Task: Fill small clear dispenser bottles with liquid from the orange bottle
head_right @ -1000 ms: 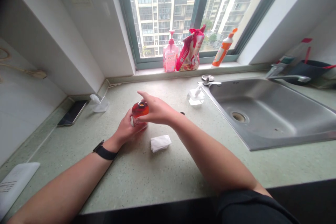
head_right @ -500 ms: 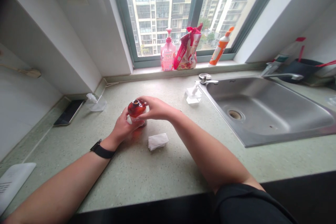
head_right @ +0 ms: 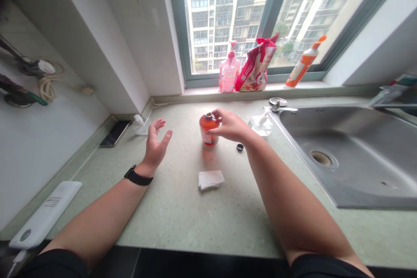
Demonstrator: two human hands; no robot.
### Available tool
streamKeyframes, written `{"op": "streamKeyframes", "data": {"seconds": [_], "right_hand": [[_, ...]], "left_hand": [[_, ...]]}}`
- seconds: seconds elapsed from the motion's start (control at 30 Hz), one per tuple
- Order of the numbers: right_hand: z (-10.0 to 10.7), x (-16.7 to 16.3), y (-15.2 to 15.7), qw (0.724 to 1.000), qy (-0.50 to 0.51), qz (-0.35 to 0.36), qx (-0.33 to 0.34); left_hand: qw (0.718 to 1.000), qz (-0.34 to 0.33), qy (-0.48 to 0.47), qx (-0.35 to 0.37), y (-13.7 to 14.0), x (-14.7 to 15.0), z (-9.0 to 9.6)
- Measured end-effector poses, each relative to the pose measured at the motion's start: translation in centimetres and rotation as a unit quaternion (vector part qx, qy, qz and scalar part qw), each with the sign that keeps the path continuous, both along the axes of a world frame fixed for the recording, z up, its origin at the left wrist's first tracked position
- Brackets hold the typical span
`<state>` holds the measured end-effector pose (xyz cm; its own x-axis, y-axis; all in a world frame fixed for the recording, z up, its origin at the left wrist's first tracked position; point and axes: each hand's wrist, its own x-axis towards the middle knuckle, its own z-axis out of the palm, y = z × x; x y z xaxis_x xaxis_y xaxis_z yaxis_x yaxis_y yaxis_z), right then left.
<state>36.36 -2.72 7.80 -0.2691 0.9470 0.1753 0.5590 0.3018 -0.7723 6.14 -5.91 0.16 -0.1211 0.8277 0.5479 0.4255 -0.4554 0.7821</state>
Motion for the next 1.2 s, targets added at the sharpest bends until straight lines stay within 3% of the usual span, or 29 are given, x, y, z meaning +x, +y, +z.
{"op": "streamKeyframes", "data": {"seconds": [0.13,0.23,0.47,0.67,0.73,0.8,0.9,0.97,1.07,1.2], "right_hand": [[-0.5,1.7,1.1,0.998,-0.026,-0.064,-0.008],[-0.4,2.3,1.4,0.991,-0.062,-0.118,-0.014],[-0.4,2.5,1.7,0.979,-0.099,-0.177,-0.009],[-0.4,3.3,1.9,0.984,-0.071,-0.165,-0.010],[0.5,3.5,1.4,0.980,-0.048,-0.188,0.035],[2.1,3.3,0.4,0.970,-0.009,-0.208,0.122],[4.3,1.9,-2.0,0.947,0.075,-0.182,0.253],[4.7,0.1,-3.6,0.953,0.110,-0.123,0.253],[2.6,-2.6,-5.1,0.969,0.134,-0.016,0.208],[-2.9,-4.7,-5.3,0.980,0.126,-0.005,0.152]], "left_hand": [[0.987,0.150,-0.021,0.052,2.8,-5.1,0.6],[0.968,0.247,-0.002,0.036,4.5,-8.7,0.2],[0.965,0.253,-0.014,-0.059,6.2,-11.4,-2.2],[0.970,0.231,-0.020,-0.069,6.5,-10.8,-2.1],[0.976,0.209,-0.019,-0.058,6.2,-9.7,-1.6],[0.986,0.162,-0.011,-0.039,5.6,-8.1,-1.0],[0.998,0.054,0.022,-0.032,3.7,-5.2,-0.1],[0.997,-0.023,0.061,-0.045,2.1,-3.3,0.5],[0.985,-0.120,0.105,-0.060,0.0,-1.1,1.0],[0.974,-0.186,0.116,-0.062,-1.4,0.5,0.9]]}}
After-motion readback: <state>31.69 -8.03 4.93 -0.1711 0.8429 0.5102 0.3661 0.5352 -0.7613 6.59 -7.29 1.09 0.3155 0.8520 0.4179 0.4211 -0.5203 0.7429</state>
